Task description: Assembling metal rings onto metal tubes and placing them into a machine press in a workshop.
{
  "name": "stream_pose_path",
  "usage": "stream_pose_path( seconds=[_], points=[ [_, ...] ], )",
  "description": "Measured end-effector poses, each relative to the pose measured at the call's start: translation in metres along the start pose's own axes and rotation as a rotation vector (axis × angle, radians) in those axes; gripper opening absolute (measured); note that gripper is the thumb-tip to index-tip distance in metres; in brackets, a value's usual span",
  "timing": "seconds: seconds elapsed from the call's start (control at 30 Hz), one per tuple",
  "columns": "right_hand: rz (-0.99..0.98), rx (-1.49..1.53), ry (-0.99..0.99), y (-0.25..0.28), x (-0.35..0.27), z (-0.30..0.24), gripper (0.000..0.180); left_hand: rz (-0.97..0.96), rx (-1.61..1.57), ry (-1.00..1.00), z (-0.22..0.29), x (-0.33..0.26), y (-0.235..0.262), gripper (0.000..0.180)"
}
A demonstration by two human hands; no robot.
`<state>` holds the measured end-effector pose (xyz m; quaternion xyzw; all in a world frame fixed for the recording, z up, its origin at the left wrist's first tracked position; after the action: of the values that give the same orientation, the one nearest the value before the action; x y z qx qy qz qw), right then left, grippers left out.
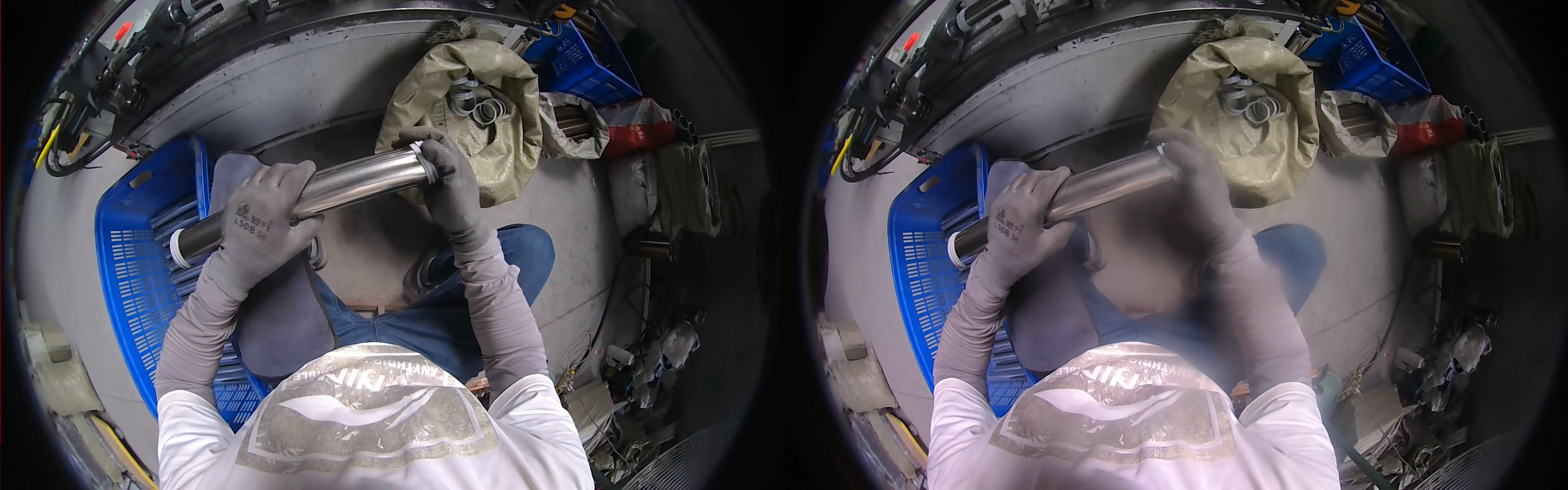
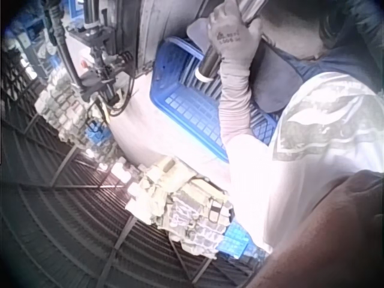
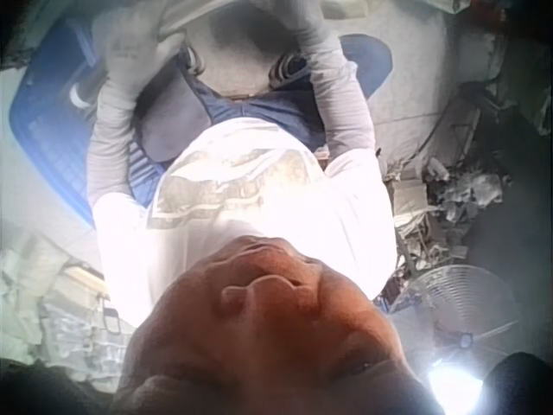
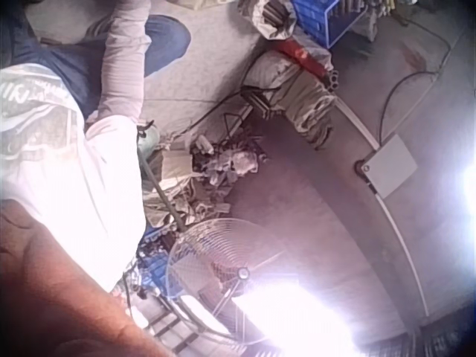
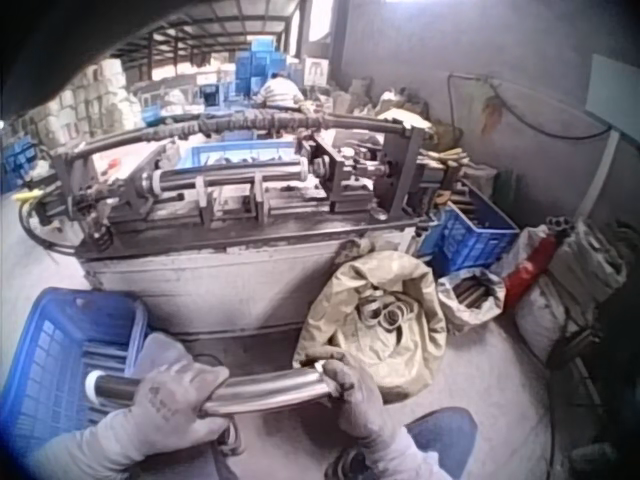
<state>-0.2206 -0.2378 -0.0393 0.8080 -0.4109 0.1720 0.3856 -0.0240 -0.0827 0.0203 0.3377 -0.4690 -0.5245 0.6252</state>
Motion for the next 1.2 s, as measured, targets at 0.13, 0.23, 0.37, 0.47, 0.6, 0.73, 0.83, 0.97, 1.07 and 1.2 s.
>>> stream_pose_path(
  seconds=[0.13,0.23,0.37,0.47,0.6,0.73,0.83,0.97,1.07,1.2],
  points=[
    [0.079,-0.166,-0.068,-0.009,0.005,-0.013,0.043,-0.007,0.019,0.003,-0.001,-0.002,-0.002,0.064],
    [0.161,-0.166,-0.125,-0.01,-0.002,-0.013,0.048,-0.017,0.023,-0.004,0.0,-0.002,-0.004,0.065],
    [0.256,-0.098,-0.268,-0.014,-0.006,-0.011,0.055,-0.016,0.046,-0.022,0.0,-0.003,-0.004,0.069],
    [0.253,-0.05,-0.308,-0.019,-0.009,-0.005,0.054,-0.014,0.071,-0.041,0.001,-0.003,-0.005,0.073],
    [0.2,-0.168,-0.24,-0.014,-0.007,-0.008,0.055,-0.018,0.009,-0.035,0.0,0.0,-0.003,0.067],
    [0.204,-0.08,-0.255,-0.009,-0.005,-0.01,0.057,-0.039,-0.024,-0.05,-0.003,0.003,-0.002,0.068],
    [0.206,-0.065,-0.242,-0.011,-0.007,-0.009,0.056,-0.049,-0.059,-0.042,-0.004,0.004,0.003,0.067],
    [0.37,0.844,-0.567,-0.022,-0.012,-0.002,0.049,-0.111,-0.083,-0.049,-0.006,0.006,0.004,0.068],
    [0.369,0.591,-0.533,-0.021,-0.015,0.011,0.039,-0.115,-0.097,-0.041,-0.005,0.008,0.007,0.068],
    [0.483,0.935,-0.774,-0.019,-0.026,0.023,0.035,-0.053,-0.144,-0.037,-0.012,0.007,0.011,0.068]
  ],
)
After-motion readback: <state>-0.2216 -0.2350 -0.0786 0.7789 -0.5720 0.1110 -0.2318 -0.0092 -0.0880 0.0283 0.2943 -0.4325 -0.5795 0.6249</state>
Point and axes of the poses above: each hand's wrist, its own x-axis towards the middle knuckle, its own y-axis out of the back of the hand, z = x × y, the point moved 6 cm from there along x, towards the middle knuckle, and after that the axes turned 1 degree about -x, right-handed, at the moved point
